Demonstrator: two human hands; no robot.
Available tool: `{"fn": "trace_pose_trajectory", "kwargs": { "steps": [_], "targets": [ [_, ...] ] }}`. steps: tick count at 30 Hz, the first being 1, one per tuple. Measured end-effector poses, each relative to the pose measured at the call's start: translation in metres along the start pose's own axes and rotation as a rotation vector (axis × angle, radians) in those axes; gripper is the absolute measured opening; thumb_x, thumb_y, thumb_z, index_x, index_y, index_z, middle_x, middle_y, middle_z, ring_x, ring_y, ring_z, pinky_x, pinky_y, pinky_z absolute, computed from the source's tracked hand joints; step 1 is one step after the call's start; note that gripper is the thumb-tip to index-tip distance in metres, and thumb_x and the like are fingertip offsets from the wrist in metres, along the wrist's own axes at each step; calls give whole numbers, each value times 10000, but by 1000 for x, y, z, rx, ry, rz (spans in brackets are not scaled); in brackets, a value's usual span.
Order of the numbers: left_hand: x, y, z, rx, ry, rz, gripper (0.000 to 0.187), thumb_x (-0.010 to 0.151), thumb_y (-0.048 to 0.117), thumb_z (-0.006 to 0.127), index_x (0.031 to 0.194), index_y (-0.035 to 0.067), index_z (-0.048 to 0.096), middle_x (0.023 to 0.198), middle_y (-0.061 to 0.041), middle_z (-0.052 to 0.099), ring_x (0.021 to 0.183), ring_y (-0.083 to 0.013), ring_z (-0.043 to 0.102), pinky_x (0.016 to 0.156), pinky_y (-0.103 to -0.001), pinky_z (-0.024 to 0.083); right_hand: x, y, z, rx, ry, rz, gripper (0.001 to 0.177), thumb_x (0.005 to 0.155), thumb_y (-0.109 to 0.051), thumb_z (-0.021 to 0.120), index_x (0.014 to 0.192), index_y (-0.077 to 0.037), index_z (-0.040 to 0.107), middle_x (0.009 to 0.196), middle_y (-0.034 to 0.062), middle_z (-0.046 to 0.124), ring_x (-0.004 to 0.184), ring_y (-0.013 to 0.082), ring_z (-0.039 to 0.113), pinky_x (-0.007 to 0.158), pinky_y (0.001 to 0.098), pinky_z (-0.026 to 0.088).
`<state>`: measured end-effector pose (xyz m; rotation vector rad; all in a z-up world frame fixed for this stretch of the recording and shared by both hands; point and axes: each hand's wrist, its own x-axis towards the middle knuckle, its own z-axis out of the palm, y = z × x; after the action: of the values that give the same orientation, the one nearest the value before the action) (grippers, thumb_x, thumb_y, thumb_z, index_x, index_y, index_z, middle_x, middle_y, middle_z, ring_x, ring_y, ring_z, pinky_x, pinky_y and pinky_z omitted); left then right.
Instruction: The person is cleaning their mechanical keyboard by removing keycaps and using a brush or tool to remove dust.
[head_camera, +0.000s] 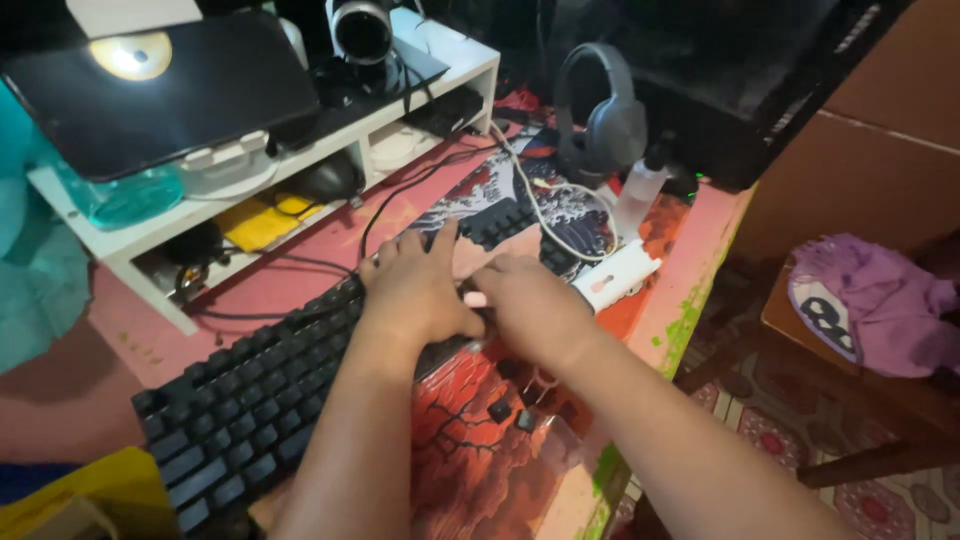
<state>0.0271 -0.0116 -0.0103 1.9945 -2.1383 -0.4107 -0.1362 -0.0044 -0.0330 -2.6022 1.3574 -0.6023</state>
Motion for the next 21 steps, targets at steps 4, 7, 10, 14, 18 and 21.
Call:
{"fn": "trace_pose_trajectory", "kwargs": {
  "steps": [4,7,10,14,18,21],
  "targets": [
    [-7,-1,-1,13,-30,-29,1363,474,436,979,1608,298,236,1526,-180,404,1433,-431,348,1134,-623,289,1,15,2,21,7,-83,369,724,-81,761,1088,-75,706,1084,156,667,1036,370,637,865,434,523],
    [-8,2,-6,-10,-19,-17,1389,446,487,998,1593,282,242,1553,-180,371,1440,-431,332,1140,-624,270,-7,26,-21,236,79,-90,290,768,-16,719,1055,-49,692,1051,141,668,978,307,693,825,380,578],
    [-8,4,-5,-15,-25,-28,1418,440,510,990,1607,287,216,1545,-182,382,1453,-414,326,1160,-615,250,-26,46,-53,849,91,433,332,891,84,459,1101,-41,683,891,192,707,726,234,750,602,356,586],
    [-9,14,6,-12,52,3,1416,470,570,984,1607,236,209,1565,-197,344,1459,-400,258,1137,-703,120,-61,110,-66,361,537,298,158,994,-52,594,1148,-62,630,1101,143,672,893,242,745,777,363,600],
    [-6,19,22,-80,305,135,1205,590,587,925,1540,160,319,1511,-168,424,1455,-382,308,1150,-703,127,-68,137,-56,-108,565,195,181,946,-61,661,1126,-47,669,1211,181,643,1125,378,641,993,429,513],
    [-13,23,7,-50,227,74,1155,612,579,901,1534,176,336,1514,-117,430,1440,-323,347,1160,-686,160,-67,129,-50,-67,593,130,240,976,-93,628,1202,-23,667,1243,190,629,1169,387,606,1015,435,485]
  ]
}}
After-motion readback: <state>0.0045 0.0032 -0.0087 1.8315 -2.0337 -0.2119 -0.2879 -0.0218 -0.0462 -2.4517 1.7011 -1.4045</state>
